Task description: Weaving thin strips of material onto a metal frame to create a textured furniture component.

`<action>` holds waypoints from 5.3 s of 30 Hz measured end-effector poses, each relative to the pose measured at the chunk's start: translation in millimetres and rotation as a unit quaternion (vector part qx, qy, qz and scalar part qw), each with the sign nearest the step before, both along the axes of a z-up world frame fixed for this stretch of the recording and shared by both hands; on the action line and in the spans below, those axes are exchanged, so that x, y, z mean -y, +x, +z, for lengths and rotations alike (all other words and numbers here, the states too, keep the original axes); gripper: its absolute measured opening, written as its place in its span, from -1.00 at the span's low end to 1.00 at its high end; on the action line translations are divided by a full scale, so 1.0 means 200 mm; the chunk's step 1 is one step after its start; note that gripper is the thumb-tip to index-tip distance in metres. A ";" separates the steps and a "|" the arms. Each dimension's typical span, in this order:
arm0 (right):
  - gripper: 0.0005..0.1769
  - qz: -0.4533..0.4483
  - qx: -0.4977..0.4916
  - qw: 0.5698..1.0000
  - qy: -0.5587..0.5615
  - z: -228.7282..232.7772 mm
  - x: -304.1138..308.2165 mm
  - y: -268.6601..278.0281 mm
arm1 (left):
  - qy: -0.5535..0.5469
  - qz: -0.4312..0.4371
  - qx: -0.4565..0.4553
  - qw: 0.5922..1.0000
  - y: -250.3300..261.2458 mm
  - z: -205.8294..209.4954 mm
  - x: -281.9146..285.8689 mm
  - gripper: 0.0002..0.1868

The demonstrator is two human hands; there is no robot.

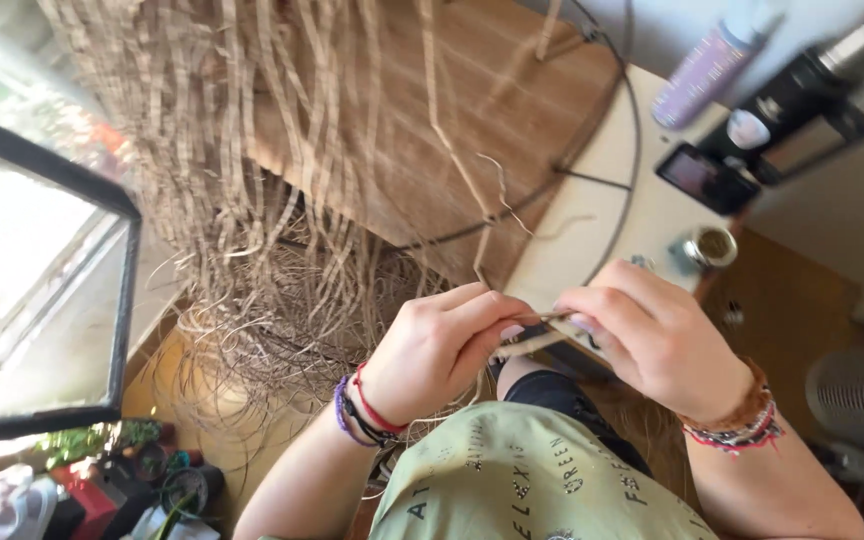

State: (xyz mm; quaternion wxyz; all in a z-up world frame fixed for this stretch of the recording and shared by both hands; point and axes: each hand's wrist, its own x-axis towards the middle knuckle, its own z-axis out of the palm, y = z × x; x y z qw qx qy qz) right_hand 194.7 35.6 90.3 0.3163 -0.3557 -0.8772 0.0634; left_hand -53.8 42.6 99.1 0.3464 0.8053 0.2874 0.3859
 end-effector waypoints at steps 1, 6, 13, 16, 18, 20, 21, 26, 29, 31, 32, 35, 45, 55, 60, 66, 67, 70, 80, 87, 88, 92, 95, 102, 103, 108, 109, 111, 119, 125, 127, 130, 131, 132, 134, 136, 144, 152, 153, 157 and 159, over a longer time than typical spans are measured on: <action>-0.78 0.012 0.000 1.000 0.000 0.04 -0.05 -0.02 | 0.000 0.012 0.000 1.000 -0.02 0.01 -0.03 -0.81; -0.77 0.091 -0.032 0.995 0.013 0.19 -0.36 -0.09 | 0.050 0.114 0.021 0.992 -0.06 0.17 -0.19 -0.80; -0.75 0.141 -0.080 0.982 0.099 0.44 -0.95 -0.24 | 0.370 0.165 0.096 0.909 0.07 0.33 -0.41 -0.72; -0.71 0.125 -0.122 0.976 0.127 0.52 -1.19 -0.33 | 0.472 0.344 -0.160 0.796 0.19 0.39 -0.64 -0.72; -0.90 0.054 -0.105 0.976 0.185 0.58 -1.34 -0.41 | 0.080 0.316 0.067 0.943 0.21 0.35 -0.83 -0.58; -0.94 0.065 -0.074 0.978 0.185 0.65 -1.41 -0.48 | 0.073 0.337 0.045 0.937 0.22 0.30 -0.88 -0.50; -0.94 0.069 -0.042 0.979 0.186 0.68 -1.45 -0.51 | 0.064 0.352 0.022 0.934 0.22 0.26 -0.91 -0.40; -0.95 0.026 0.067 0.986 0.151 0.72 -1.44 -0.52 | 0.058 0.398 -0.031 0.915 0.20 0.18 -0.97 -0.44; -0.92 -0.002 0.157 0.980 0.120 0.75 -1.44 -0.51 | 0.028 0.415 -0.082 0.906 0.20 0.13 -1.01 -0.41; -0.91 -0.002 0.200 0.974 0.106 0.75 -1.45 -0.51 | -0.010 0.421 -0.117 0.899 0.21 0.12 -1.03 -0.40; -0.92 -0.014 0.234 0.965 0.120 0.75 -1.45 -0.49 | 0.013 0.443 -0.118 0.889 0.22 0.12 -1.04 -0.44; -0.88 -0.011 0.226 0.966 0.124 0.75 -1.44 -0.49 | 0.075 0.506 -0.122 0.851 0.24 0.14 -1.10 -0.60; -0.63 0.053 -0.339 0.898 -0.276 0.33 -1.03 -0.38 | -0.028 0.327 -0.002 0.944 0.17 0.14 -0.78 -0.93; -0.90 0.259 -0.134 0.946 -0.146 0.20 -1.23 -0.27 | 0.219 0.282 -0.106 0.928 0.01 0.53 -0.95 -0.94; -0.88 -0.129 -0.091 0.984 0.080 0.05 -1.17 -0.29 | 0.055 0.399 -0.102 0.909 0.06 0.54 -1.07 -0.87; -0.83 0.022 -0.131 0.989 0.069 0.16 -1.19 -0.29 | -0.013 0.318 0.036 0.947 -0.02 0.57 -0.99 -0.44; -0.83 0.020 -0.132 0.989 0.070 0.19 -1.19 -0.29 | -0.012 0.316 0.035 0.948 -0.03 0.55 -0.93 -0.44; -0.83 0.063 -0.118 0.984 -0.114 0.26 -1.20 -0.29 | -0.013 0.253 0.256 0.933 -0.04 0.31 -0.78 -0.67; -0.67 0.121 -0.196 0.918 -0.324 0.28 -1.24 -0.26 | 0.220 0.306 -0.097 0.921 0.02 0.28 -0.80 -0.78; -0.39 0.261 -0.189 0.879 -0.352 0.21 -1.33 -0.23 | 0.439 0.255 -0.206 0.837 -0.13 0.29 -0.73 -0.66; -0.39 0.260 -0.190 0.878 -0.355 0.24 -1.30 -0.25 | 0.436 0.255 -0.207 0.838 -0.14 0.29 -0.73 -0.66; -0.26 0.297 -0.216 0.840 -0.399 0.23 -1.35 -0.30 | 0.359 0.087 -0.124 0.921 -0.14 0.30 -0.72 -0.73; -0.48 0.342 -0.218 0.836 -0.369 0.15 -1.40 -0.28 | 0.191 0.200 -0.114 0.954 -0.10 0.21 -0.63 -0.88; -0.76 0.316 -0.035 0.915 -0.247 0.30 -1.42 -0.28 | 0.017 0.359 -0.089 0.929 -0.07 0.12 -0.61 -0.81; -0.76 0.318 -0.034 0.915 -0.245 0.32 -1.40 -0.28 | 0.020 0.361 -0.089 0.928 -0.06 0.20 -0.64 -0.81; -0.68 0.270 -0.052 0.909 -0.312 0.29 -1.34 -0.24 | 0.082 0.322 -0.222 0.917 0.02 0.41 -0.78 -0.60; -0.68 0.273 -0.051 0.909 -0.310 0.29 -1.35 -0.25 | 0.084 0.326 -0.221 0.915 0.00 0.40 -0.77 -0.60; -0.63 0.384 -0.083 0.857 -0.333 0.28 -1.36 -0.25 | 0.141 0.363 -0.202 0.899 -0.03 0.38 -0.75 -0.71; -0.60 0.377 -0.069 0.863 -0.328 0.37 -1.36 -0.36 | 0.126 0.506 -0.156 0.839 -0.16 0.34 -0.61 -0.72; -0.60 0.380 -0.115 0.858 -0.327 0.33 -1.38 -0.26 | 0.202 0.545 -0.313 0.751 -0.01 0.42 -0.69 -0.96; -0.56 0.358 -0.125 0.868 -0.321 0.34 -1.36 -0.25 | 0.209 0.539 -0.336 0.743 0.04 0.47 -0.72 -0.63; -0.54 0.324 -0.116 0.911 -0.227 0.29 -1.36 -0.23 | 0.245 0.384 -0.284 0.844 0.08 0.50 -0.76 -0.74; -0.59 0.319 -0.117 0.919 -0.199 0.25 -1.37 -0.21 | 0.187 0.358 -0.258 0.878 0.08 0.46 -0.78 -0.68; -0.59 0.314 -0.118 0.927 -0.171 0.21 -1.38 -0.18 | 0.128 0.329 -0.230 0.907 0.08 0.42 -0.80 -0.59; -0.71 0.394 -0.184 0.857 -0.276 0.19 -1.36 -0.22 | 0.119 0.312 -0.198 0.921 0.04 0.39 -0.82 -0.62; -0.56 0.464 -0.245 0.763 -0.378 0.17 -1.34 -0.23 | 0.106 0.296 -0.164 0.935 0.01 0.37 -0.82 -0.64; -0.43 0.326 -0.031 0.826 -0.460 0.28 -1.34 -0.25 | 0.105 0.365 -0.162 0.911 -0.09 0.32 -0.79 -0.84; -0.64 0.350 -0.158 0.846 -0.370 0.08 -1.41 -0.17 | 0.102 0.499 -0.174 0.843 -0.22 0.10 -0.67 -0.79; -0.64 0.367 -0.135 0.851 -0.350 0.08 -1.42 -0.17 | 0.070 0.510 -0.203 0.833 -0.25 0.09 -0.66 -0.76; -0.64 0.387 -0.175 0.811 -0.403 0.19 -1.37 -0.23 | 0.086 0.534 -0.343 0.768 -0.11 0.29 -0.61 -0.86; -0.68 0.337 -0.204 0.815 -0.424 0.23 -1.31 -0.24 | 0.170 0.511 -0.399 0.742 -0.02 0.38 -0.63 -0.44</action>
